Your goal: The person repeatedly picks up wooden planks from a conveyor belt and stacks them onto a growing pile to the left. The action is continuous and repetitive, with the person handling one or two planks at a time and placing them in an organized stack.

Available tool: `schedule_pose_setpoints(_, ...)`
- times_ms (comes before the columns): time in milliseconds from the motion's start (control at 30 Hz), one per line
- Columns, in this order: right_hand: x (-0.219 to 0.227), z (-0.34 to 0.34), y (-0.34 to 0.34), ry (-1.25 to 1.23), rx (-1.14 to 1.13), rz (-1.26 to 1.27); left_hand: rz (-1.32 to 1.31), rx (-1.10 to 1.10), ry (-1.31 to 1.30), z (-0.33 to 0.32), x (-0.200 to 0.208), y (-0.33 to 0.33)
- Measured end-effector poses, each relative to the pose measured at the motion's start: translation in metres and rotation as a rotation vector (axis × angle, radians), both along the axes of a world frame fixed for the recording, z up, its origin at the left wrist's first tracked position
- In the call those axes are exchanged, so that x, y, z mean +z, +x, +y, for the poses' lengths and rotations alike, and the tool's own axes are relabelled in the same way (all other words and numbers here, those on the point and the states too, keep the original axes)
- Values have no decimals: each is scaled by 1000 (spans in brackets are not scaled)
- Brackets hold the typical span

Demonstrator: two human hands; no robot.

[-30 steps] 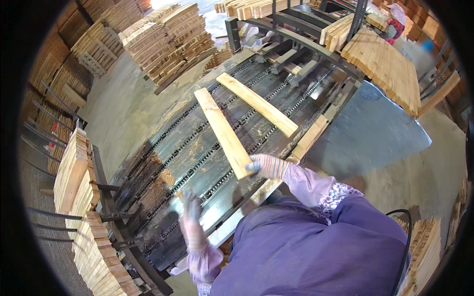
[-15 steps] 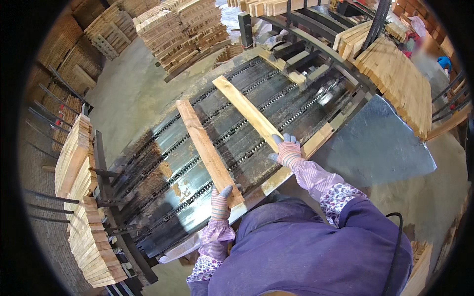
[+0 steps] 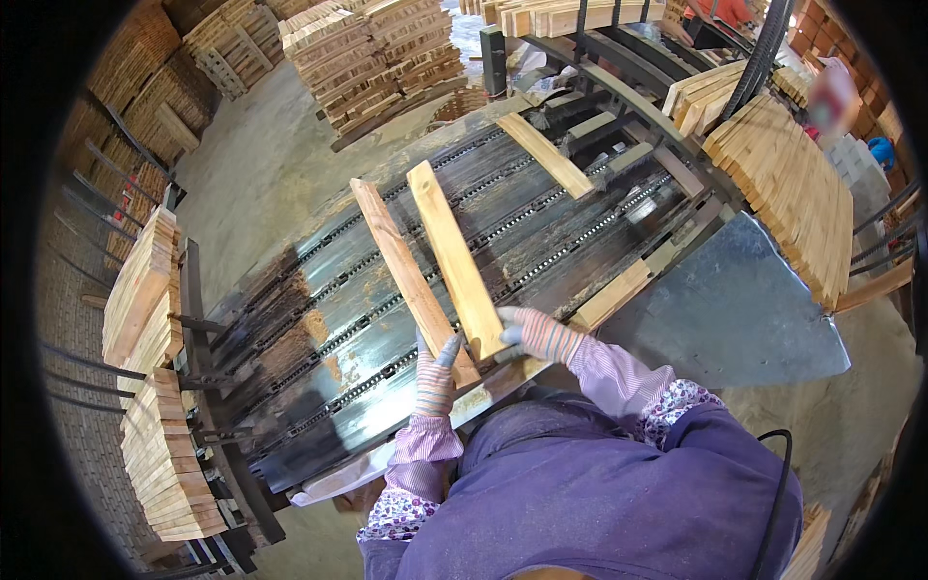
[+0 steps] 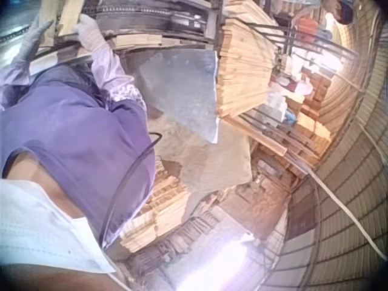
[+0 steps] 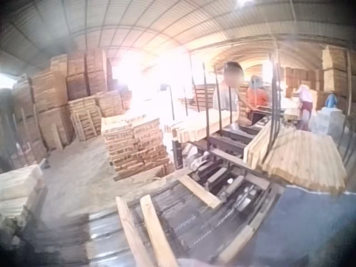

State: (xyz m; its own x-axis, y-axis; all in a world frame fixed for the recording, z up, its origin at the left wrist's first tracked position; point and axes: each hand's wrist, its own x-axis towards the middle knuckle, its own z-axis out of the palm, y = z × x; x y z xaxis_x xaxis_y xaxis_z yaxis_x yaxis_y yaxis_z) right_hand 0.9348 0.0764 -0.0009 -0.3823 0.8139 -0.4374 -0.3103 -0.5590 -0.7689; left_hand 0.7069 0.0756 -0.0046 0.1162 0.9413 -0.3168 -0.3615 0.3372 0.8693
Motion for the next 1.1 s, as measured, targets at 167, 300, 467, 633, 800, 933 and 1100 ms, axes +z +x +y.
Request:
schedule_pose_setpoints(167,-3,0,2,574,432,-478,150,-156,-85,1,-16,39)
schedule_pose_setpoints(300,-26,58,62,580,357,-544,48,-129,-110,-2,-28,43)
schedule_pose_setpoints(467,-25,196,183,477,70,-1584,-16,-102,-98,-6,22,72)
schedule_pose_setpoints(633,-41,246,249,197,102,-1764,-85,8,-127,-21,67,98)
schedule_pose_setpoints(800,-107,269,277,434,139,-1772,-88,249,-1,-43,113,113)
schedule_pose_setpoints(933,-156,316,308,589,221,-1748,357,609,252,-58,156,134)
schedule_pose_setpoints(1100,-170,373,327,577,-165,-1068,637,1097,402,-91,224,91)
